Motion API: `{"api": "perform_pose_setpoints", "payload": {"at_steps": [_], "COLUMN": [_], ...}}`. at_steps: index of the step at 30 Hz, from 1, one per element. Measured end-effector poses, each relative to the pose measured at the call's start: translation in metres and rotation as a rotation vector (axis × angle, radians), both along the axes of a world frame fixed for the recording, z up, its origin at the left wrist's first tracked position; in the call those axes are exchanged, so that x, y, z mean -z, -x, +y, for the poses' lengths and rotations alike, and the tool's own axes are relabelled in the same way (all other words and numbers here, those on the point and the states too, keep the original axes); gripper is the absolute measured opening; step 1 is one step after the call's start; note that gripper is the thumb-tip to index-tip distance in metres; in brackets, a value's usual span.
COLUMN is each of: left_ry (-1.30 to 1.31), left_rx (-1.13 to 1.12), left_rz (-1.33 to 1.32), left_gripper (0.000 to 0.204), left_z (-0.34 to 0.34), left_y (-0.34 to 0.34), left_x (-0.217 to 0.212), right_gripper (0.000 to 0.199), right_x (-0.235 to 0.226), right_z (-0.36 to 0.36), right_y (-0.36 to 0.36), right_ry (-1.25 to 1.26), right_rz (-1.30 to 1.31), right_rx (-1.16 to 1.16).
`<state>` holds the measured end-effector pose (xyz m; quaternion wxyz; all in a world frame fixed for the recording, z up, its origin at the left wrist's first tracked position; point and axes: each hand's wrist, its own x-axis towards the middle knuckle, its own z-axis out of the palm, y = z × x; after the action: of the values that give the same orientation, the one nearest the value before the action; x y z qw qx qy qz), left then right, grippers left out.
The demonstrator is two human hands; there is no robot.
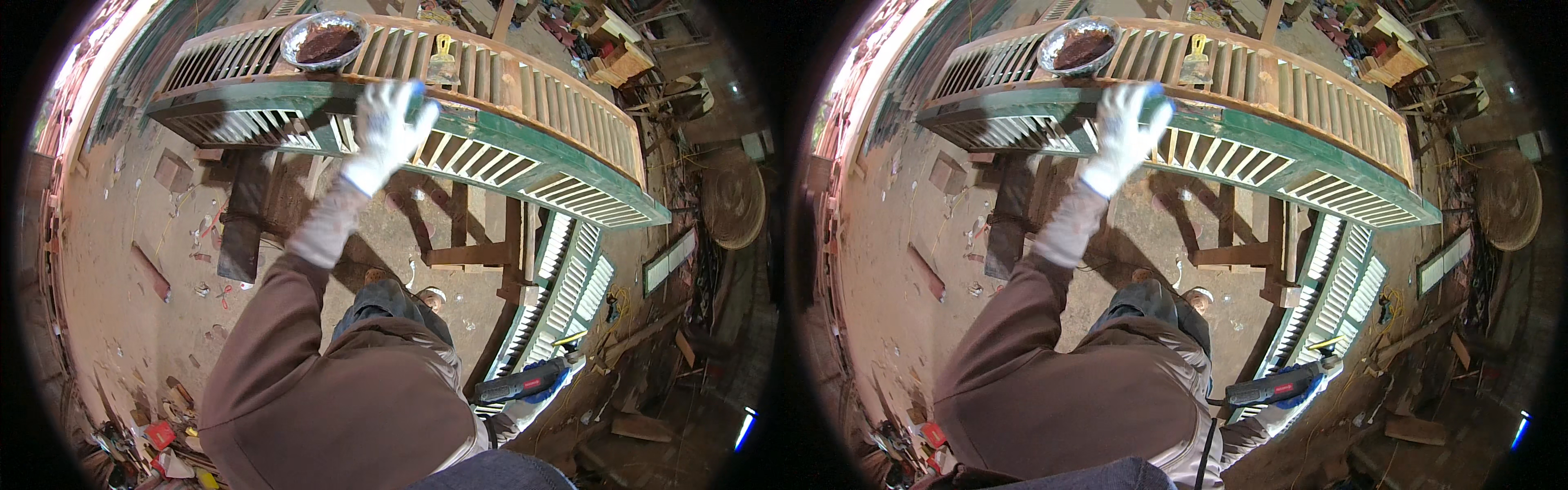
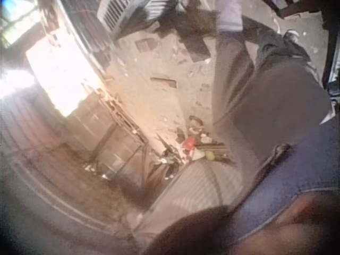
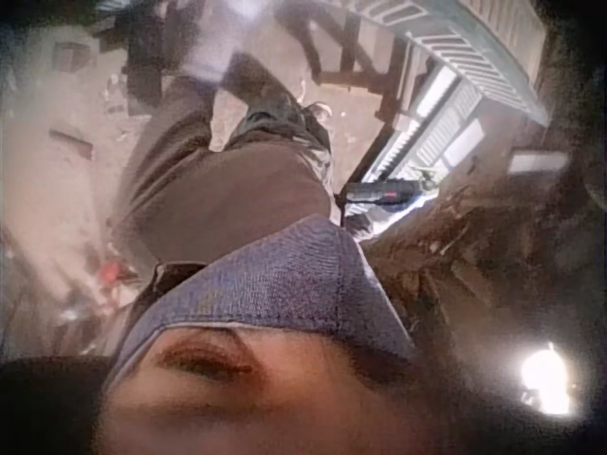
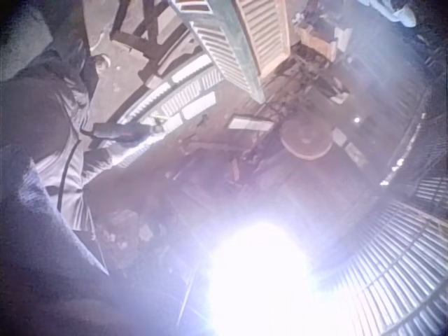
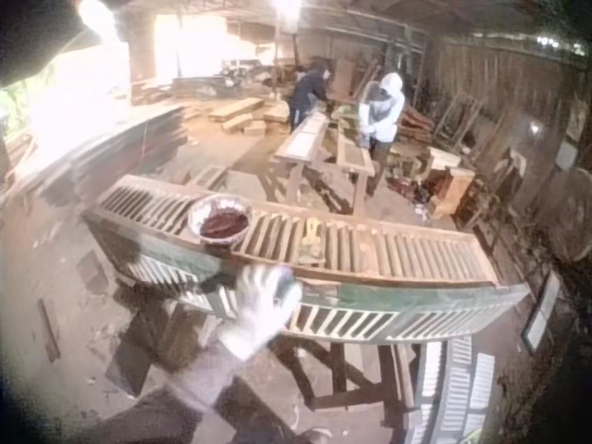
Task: The person sands a green wooden shutter with an electric sander, then applies a dark wood filler or stain with a brush. They mix the filler in a container and continue applying it to the shutter slats and frame.
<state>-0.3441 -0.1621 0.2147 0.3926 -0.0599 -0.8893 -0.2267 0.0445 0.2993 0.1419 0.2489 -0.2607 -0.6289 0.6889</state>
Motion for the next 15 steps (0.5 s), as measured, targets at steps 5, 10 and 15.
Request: {"api": "perform_pose_setpoints", "payload": {"at_steps": [5, 10, 15], "left_ry": [-0.372, -0.725, -0.902], "left_rx": [0.826, 1.456, 1.215], "left_rz": [-0.711, -1.592, -1.734], "left_gripper": [0.046, 0.085, 0.052], "left_z": [0.120, 0.253, 0.240], "left_y": [-0.149, -0.284, -0.294], "left_x": [0.034, 0.088, 0.044], "right_gripper": [0.054, 0.055, 0.093], "right_x": [-0.013, -0.057, 0.002], "right_z": [-0.015, -0.065, -0.023], "right_y": [0.008, 0.074, 0.094], "right_ry": [-0.019, -0.025, -0.187], "right_rz": [-0.018, -0.096, -0.190], "right_rx": [-0.145, -0.195, -0.130]}}
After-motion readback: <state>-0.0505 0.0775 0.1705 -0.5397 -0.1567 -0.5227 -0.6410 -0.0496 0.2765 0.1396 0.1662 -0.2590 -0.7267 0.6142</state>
